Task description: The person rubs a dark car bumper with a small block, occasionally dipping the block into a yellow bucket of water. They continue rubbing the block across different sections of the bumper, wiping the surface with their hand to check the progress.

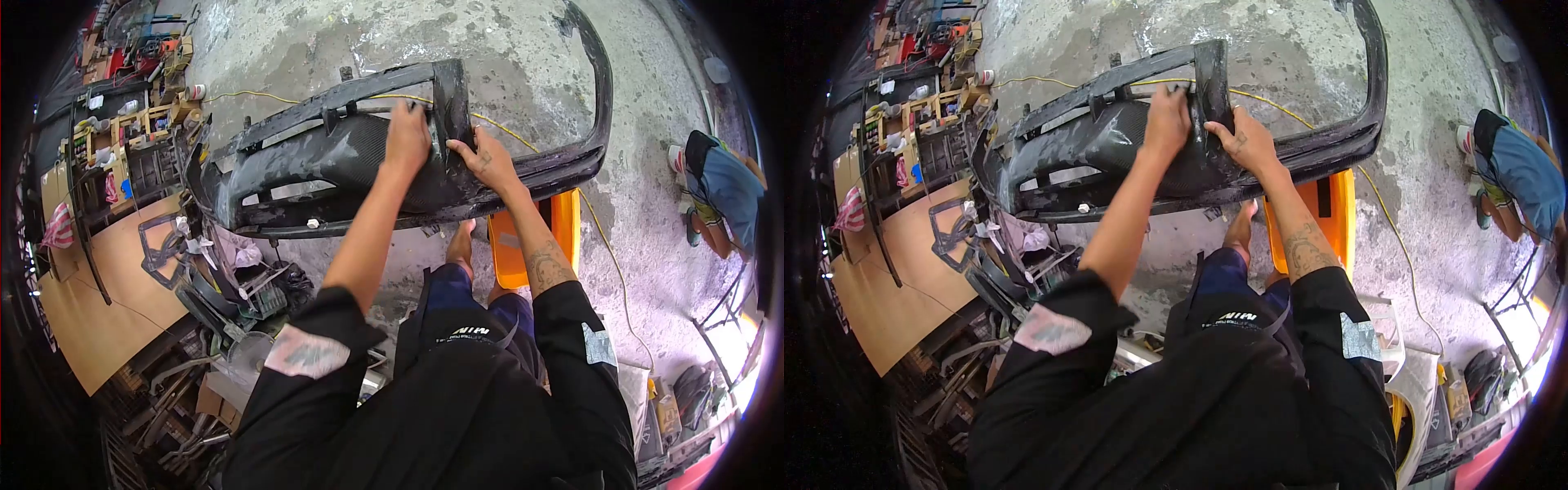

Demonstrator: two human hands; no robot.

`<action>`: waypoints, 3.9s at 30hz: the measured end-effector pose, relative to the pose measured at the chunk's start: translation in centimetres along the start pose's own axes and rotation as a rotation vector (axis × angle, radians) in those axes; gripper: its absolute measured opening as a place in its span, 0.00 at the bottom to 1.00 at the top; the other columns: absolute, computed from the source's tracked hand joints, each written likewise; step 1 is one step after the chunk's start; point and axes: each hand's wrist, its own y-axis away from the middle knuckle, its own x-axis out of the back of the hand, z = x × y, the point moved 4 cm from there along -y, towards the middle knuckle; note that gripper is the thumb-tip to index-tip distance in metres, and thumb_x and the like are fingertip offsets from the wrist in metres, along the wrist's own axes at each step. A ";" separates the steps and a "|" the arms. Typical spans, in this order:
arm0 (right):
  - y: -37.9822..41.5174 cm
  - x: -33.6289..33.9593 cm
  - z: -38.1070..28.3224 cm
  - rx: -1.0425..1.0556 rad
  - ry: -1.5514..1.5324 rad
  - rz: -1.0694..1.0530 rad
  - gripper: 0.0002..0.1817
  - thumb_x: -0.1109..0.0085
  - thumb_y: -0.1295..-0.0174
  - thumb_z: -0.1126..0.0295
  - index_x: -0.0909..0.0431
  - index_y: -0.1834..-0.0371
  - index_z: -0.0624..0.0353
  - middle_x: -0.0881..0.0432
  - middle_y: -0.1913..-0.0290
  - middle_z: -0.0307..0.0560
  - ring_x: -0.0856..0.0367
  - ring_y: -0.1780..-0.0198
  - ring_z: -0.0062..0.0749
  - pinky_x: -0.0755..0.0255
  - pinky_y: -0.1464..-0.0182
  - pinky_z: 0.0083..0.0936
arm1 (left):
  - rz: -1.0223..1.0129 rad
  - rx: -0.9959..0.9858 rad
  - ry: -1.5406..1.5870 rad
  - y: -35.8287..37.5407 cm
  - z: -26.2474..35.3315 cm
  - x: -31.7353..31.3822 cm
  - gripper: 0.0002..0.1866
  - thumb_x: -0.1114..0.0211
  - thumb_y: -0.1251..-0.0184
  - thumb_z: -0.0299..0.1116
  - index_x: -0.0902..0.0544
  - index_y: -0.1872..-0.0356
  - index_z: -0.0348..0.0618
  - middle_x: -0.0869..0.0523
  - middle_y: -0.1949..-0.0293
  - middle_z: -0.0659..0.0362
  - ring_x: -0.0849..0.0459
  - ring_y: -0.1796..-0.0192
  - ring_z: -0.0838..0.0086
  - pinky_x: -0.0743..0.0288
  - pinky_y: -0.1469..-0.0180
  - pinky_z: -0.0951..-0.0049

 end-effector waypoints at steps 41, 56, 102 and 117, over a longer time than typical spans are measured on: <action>-0.3 0.2 0.6 -0.012 0.055 -0.011 0.33 0.29 0.33 0.42 0.23 0.55 0.66 0.20 0.69 0.54 0.23 0.66 0.47 0.30 0.60 0.41 | 0.078 0.012 -0.007 1.0 2.1 -0.9 0.10 0.39 0.29 0.20 0.17 0.50 0.29 0.22 0.52 0.35 0.21 0.51 0.38 0.25 0.46 0.44; 0.4 0.3 -0.2 -0.056 -0.015 -0.010 0.33 0.30 0.33 0.41 0.23 0.55 0.66 0.21 0.69 0.57 0.22 0.65 0.53 0.29 0.59 0.44 | -0.079 0.145 -0.054 -1.2 -1.2 -0.9 0.11 0.40 0.30 0.20 0.16 0.52 0.26 0.22 0.52 0.34 0.22 0.49 0.38 0.25 0.45 0.45; 0.5 0.5 -0.3 -0.034 0.042 0.024 0.35 0.29 0.32 0.42 0.22 0.44 0.68 0.17 0.65 0.59 0.18 0.64 0.51 0.26 0.58 0.43 | 0.048 0.131 -0.024 -1.6 -2.6 0.2 0.07 0.38 0.31 0.22 0.16 0.67 0.28 0.21 0.57 0.34 0.20 0.54 0.38 0.24 0.49 0.46; 0.1 0.7 -0.6 -0.080 0.050 -0.074 0.38 0.35 0.32 0.34 0.21 0.47 0.65 0.12 0.57 0.68 0.14 0.51 0.68 0.23 0.49 0.52 | 0.061 0.130 -0.046 1.5 1.0 0.9 0.08 0.38 0.30 0.22 0.15 0.57 0.25 0.21 0.52 0.34 0.20 0.49 0.38 0.24 0.44 0.45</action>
